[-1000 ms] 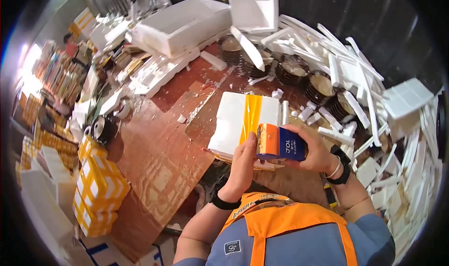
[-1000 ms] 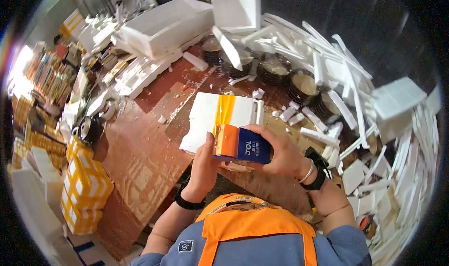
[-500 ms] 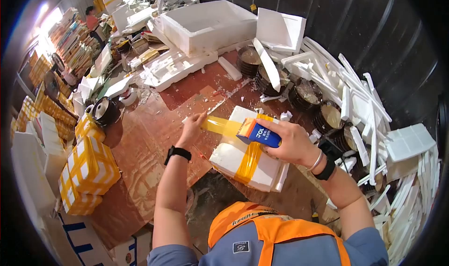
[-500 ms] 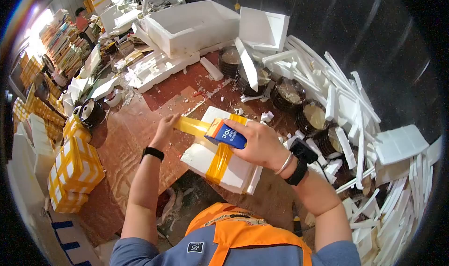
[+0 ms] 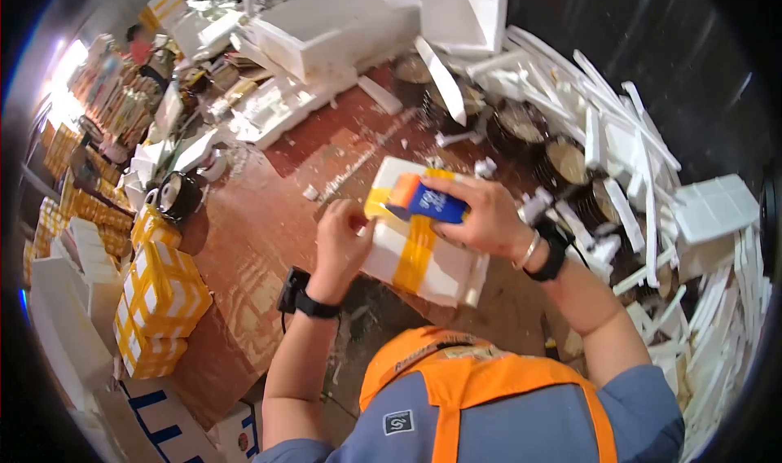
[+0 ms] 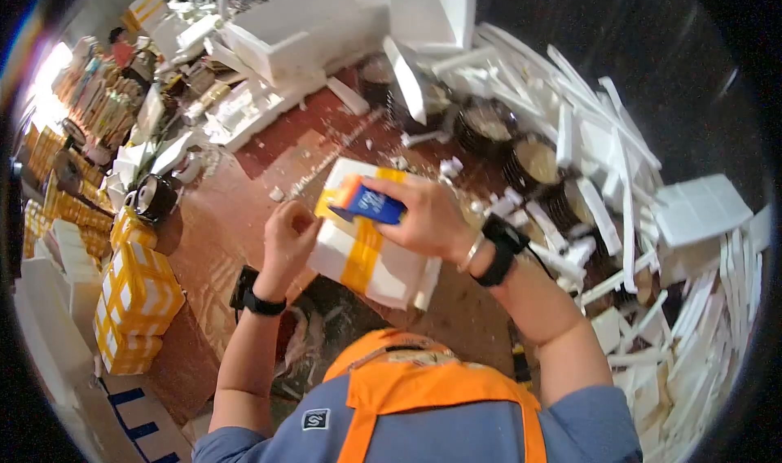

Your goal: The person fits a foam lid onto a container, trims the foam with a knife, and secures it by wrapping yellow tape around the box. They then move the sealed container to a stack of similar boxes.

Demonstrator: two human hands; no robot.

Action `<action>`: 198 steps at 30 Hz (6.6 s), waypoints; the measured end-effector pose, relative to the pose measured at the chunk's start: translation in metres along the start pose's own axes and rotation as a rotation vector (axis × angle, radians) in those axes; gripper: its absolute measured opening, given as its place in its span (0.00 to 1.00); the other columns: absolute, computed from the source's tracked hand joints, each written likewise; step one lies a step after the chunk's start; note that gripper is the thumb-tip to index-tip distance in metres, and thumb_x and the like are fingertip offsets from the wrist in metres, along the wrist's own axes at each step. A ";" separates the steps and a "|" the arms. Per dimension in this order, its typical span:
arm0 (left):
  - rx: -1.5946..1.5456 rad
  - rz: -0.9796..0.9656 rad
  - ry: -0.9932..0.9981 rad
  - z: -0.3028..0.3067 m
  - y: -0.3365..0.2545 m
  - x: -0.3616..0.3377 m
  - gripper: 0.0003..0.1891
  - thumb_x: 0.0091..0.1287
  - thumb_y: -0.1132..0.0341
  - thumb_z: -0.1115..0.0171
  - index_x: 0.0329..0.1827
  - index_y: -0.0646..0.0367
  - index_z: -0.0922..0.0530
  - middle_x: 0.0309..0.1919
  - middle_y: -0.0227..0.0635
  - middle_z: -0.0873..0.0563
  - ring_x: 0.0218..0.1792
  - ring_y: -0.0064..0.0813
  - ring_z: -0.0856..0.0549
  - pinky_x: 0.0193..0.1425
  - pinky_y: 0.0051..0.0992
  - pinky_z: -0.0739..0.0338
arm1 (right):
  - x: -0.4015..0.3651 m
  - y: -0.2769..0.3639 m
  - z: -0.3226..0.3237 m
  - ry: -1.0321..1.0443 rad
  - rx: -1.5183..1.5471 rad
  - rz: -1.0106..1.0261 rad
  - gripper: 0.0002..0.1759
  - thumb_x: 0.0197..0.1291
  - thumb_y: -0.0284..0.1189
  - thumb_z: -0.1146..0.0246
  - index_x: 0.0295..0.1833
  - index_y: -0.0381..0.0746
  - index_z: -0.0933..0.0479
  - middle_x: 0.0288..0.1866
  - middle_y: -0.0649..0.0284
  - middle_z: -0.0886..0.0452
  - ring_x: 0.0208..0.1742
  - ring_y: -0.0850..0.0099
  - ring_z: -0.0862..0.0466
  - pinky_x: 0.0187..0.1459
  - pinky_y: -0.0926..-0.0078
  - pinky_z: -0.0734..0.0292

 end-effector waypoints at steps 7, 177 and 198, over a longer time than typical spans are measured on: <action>0.312 -0.225 0.002 -0.116 -0.146 -0.069 0.20 0.49 0.54 0.22 0.38 0.60 0.14 0.33 0.39 0.14 0.46 0.44 0.17 0.50 0.41 0.26 | -0.002 -0.008 0.002 0.009 0.012 -0.054 0.33 0.47 0.38 0.28 0.63 0.51 0.21 0.47 0.54 0.15 0.45 0.54 0.14 0.47 0.63 0.17; -0.141 0.120 0.056 0.039 0.078 0.093 0.16 0.77 0.60 0.43 0.46 0.65 0.14 0.33 0.33 0.11 0.31 0.20 0.16 0.36 0.25 0.21 | -0.147 -0.016 0.109 -0.008 -0.135 -0.129 0.45 0.44 0.33 0.22 0.73 0.56 0.27 0.34 0.60 0.28 0.32 0.60 0.21 0.35 0.63 0.23; -0.451 0.236 0.631 -0.123 0.077 0.054 0.33 0.74 0.38 0.47 0.41 0.65 0.13 0.27 0.32 0.14 0.29 0.25 0.17 0.35 0.27 0.24 | -0.144 -0.206 0.035 -0.410 1.260 -0.911 0.17 0.66 0.35 0.35 0.53 0.33 0.21 0.43 0.61 0.14 0.36 0.76 0.15 0.40 0.78 0.18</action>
Point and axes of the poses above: each hand's wrist, its own x-axis towards the middle knuckle, its own z-axis out of the back of the hand, y = z × x, the point moved 10 cm from there along x, towards the middle knuckle
